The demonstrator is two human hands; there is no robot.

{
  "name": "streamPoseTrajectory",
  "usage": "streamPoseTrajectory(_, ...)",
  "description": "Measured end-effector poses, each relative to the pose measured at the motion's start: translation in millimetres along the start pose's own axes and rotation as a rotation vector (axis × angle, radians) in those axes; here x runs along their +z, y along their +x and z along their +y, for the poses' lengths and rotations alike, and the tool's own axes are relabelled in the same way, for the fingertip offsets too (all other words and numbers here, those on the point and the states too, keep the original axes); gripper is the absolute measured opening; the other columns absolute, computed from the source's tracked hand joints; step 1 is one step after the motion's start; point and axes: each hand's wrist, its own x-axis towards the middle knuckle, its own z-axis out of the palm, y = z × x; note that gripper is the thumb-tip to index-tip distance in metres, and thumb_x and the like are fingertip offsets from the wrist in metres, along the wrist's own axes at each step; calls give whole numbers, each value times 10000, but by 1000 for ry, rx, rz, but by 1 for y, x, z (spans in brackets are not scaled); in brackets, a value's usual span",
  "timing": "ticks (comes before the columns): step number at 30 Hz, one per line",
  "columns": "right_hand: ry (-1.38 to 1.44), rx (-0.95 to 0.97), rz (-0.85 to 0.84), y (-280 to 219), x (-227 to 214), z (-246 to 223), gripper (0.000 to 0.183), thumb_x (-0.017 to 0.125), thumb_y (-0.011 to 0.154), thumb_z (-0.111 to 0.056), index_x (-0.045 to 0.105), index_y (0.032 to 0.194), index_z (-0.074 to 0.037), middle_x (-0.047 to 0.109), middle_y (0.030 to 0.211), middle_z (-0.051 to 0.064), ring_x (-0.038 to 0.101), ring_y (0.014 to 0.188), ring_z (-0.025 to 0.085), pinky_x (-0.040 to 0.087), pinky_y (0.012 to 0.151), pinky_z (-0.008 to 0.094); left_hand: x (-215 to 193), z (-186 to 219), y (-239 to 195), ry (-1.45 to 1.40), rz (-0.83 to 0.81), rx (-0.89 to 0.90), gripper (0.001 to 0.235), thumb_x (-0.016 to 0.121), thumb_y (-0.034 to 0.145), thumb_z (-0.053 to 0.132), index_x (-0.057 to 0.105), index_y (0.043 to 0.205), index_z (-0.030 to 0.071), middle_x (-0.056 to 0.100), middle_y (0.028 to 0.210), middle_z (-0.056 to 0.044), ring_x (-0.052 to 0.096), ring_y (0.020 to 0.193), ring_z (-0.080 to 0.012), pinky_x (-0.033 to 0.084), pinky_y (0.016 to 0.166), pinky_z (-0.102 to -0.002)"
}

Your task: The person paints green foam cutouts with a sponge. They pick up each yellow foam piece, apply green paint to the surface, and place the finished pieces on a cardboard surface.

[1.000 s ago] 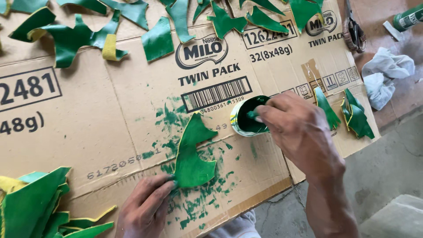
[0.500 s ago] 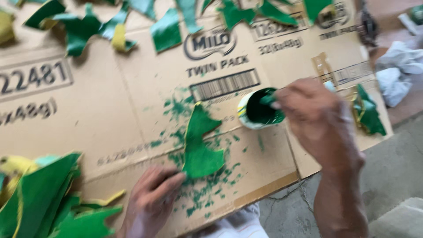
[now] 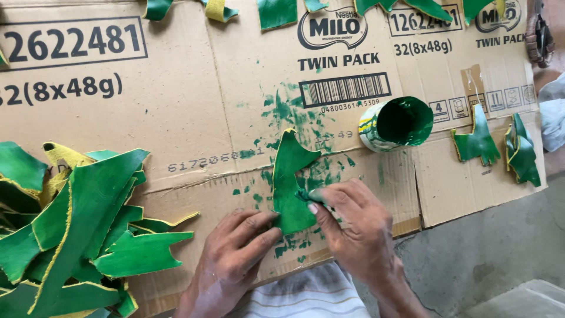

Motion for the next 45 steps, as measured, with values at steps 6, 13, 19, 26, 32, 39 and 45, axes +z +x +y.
streamPoseTrajectory(6, -41, 18, 45, 18, 23, -4, 187, 781, 841, -4, 714, 1013, -33, 713, 944, 106, 690, 851, 276, 550, 744, 379, 2, -7, -4, 33, -46, 15, 420, 727, 635, -3, 689, 1053, 1, 700, 1177, -139, 655, 1073, -354, 547, 880, -453)
streamPoseTrajectory(13, -193, 158, 103, 32, 31, 19, 166, 773, 879, -48, 719, 1035, -25, 701, 977, 134, 694, 836, 266, 568, 698, 340, 3, -10, -5, 30, -51, -6, 427, 722, 611, -7, 689, 1037, 5, 710, 1166, -120, 660, 1058, -346, 556, 873, -440)
streamPoseTrajectory(19, -245, 195, 250, 26, 26, 19, 135, 731, 952, -30, 681, 1075, 0, 690, 998, 132, 696, 896, 283, 553, 785, 386, 2, -10, -3, -5, -49, -16, 412, 745, 624, -22, 686, 1030, 17, 710, 1163, -113, 664, 1053, -336, 564, 861, -432)
streamPoseTrajectory(26, -189, -46, 97, 28, 34, 25, 155, 749, 929, -46, 693, 1073, -38, 685, 993, 84, 676, 925, 239, 557, 803, 367, 0, -10, -3, -1, -50, -2, 421, 738, 630, -24, 673, 1044, 12, 691, 1179, -125, 655, 1079, -354, 561, 873, -444)
streamPoseTrajectory(32, -146, -112, 33, 44, 40, 21, 150, 761, 910, -16, 725, 1054, -38, 658, 896, 55, 629, 834, 216, 515, 718, 362, 0, -11, -4, -21, -51, -11, 404, 734, 644, -29, 664, 1040, 8, 691, 1169, -121, 656, 1079, -345, 563, 872, -439)
streamPoseTrajectory(39, -149, -169, 98, 78, 44, 33, 146, 769, 926, -26, 703, 1055, -35, 666, 946, 75, 655, 882, 251, 537, 753, 378, 0, -12, -3, -20, -16, -11, 397, 727, 643, -40, 667, 1033, 7, 690, 1154, -128, 655, 1069, -347, 573, 859, -437)
streamPoseTrajectory(45, -145, -124, 58, 79, 43, 33, 171, 764, 912, -28, 693, 1067, -25, 665, 973, 107, 661, 886, 282, 535, 745, 387, 0, -7, -6, 32, 26, -89, 454, 721, 585, -53, 696, 1033, 18, 671, 1038, -127, 650, 963, -340, 542, 792, -442)
